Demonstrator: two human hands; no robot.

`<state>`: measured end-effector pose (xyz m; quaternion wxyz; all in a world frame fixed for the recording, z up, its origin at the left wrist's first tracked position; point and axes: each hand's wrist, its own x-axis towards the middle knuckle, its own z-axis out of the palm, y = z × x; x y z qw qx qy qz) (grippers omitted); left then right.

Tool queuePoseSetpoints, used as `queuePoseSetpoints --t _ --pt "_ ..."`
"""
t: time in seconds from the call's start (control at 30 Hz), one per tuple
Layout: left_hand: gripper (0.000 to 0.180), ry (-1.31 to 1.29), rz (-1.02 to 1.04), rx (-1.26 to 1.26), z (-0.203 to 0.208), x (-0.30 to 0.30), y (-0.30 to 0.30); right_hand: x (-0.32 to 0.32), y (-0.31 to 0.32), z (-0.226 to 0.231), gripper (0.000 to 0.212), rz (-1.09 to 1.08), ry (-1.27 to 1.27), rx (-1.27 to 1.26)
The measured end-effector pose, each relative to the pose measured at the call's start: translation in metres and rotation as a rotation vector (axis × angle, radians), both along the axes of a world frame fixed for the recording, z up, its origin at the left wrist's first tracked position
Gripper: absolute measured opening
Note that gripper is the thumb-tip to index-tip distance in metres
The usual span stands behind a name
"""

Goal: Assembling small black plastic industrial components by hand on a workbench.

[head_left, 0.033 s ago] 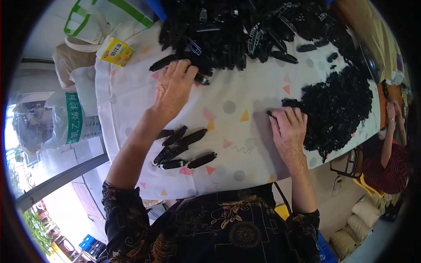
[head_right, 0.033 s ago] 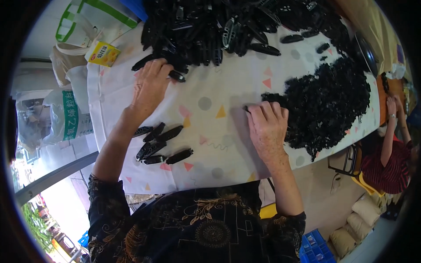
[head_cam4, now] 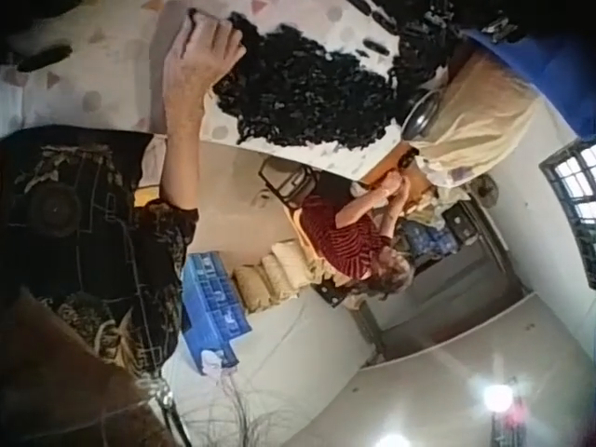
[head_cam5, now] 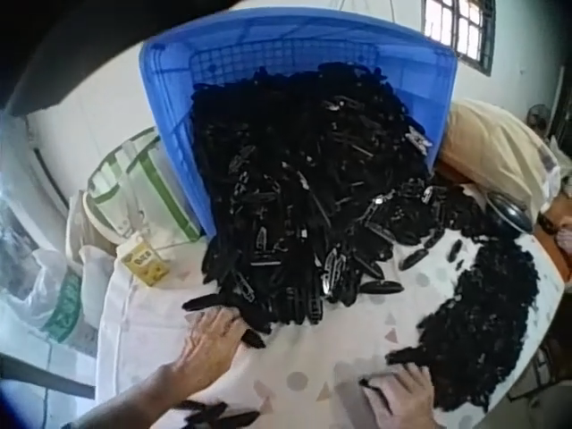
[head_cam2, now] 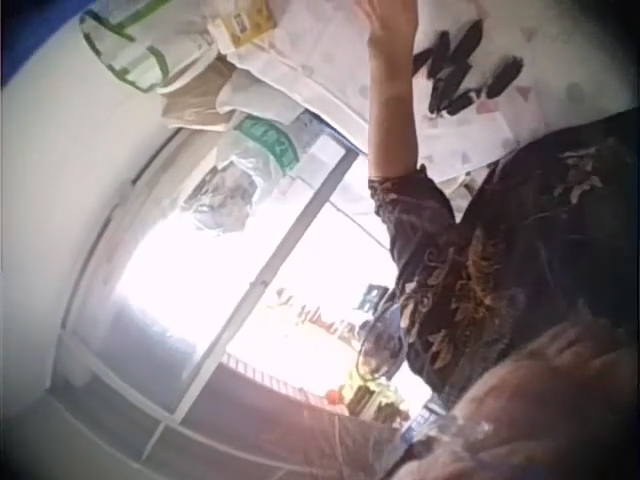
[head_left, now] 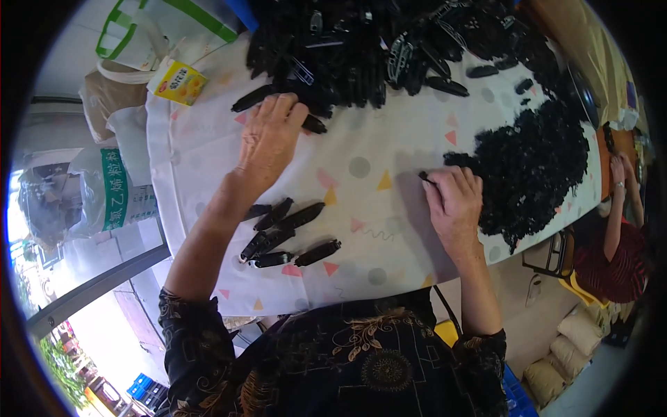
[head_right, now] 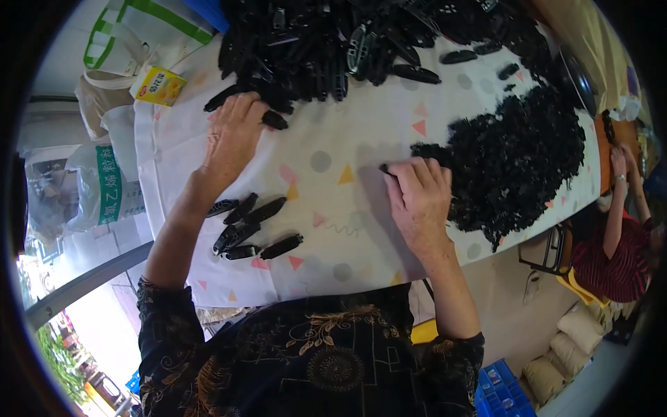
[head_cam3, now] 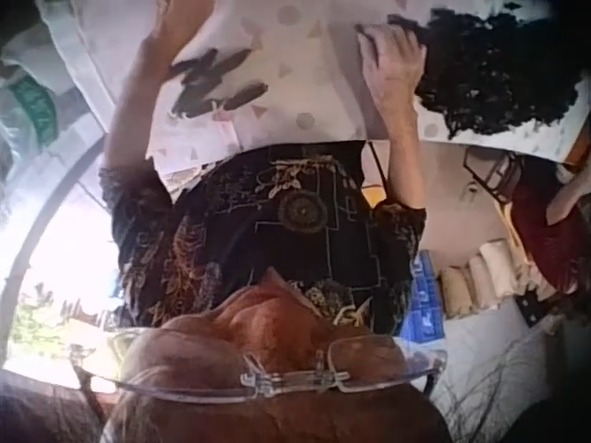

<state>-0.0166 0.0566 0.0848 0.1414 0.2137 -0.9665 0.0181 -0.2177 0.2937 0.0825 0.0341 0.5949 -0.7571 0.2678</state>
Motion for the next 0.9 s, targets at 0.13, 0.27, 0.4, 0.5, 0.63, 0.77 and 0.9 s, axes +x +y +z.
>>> queuePoseSetpoints --t 0.13,0.27,0.4,0.5,0.63,0.77,0.9 --pt "0.02 0.01 0.001 0.076 0.002 0.006 0.009 0.014 0.004 0.005 0.012 -0.206 -1.184 -0.039" --pt "0.027 0.275 0.158 0.659 0.002 0.012 0.046 0.025 0.01 0.007 0.009 -0.09 -1.665 -0.186" --pt "0.035 0.548 0.226 1.582 0.008 0.005 0.1 0.04 0.02 0.009 0.009 -0.03 -1.772 -0.191" --pt "0.04 0.516 0.14 1.748 0.018 0.006 0.132 0.05 0.027 0.013 0.008 -0.017 -1.784 -0.165" --pt "0.051 0.453 0.161 1.671 0.024 0.005 0.158 0.06 0.039 0.022 0.007 0.137 -1.422 -0.178" --pt "0.058 0.253 0.142 1.304 0.035 0.011 0.169 0.057 0.043 0.045 0.013 0.326 -0.585 -0.099" --pt "0.061 0.219 0.06 1.194 0.038 0.012 0.181 0.055 0.046 0.061 0.019 0.419 -0.25 -0.043"
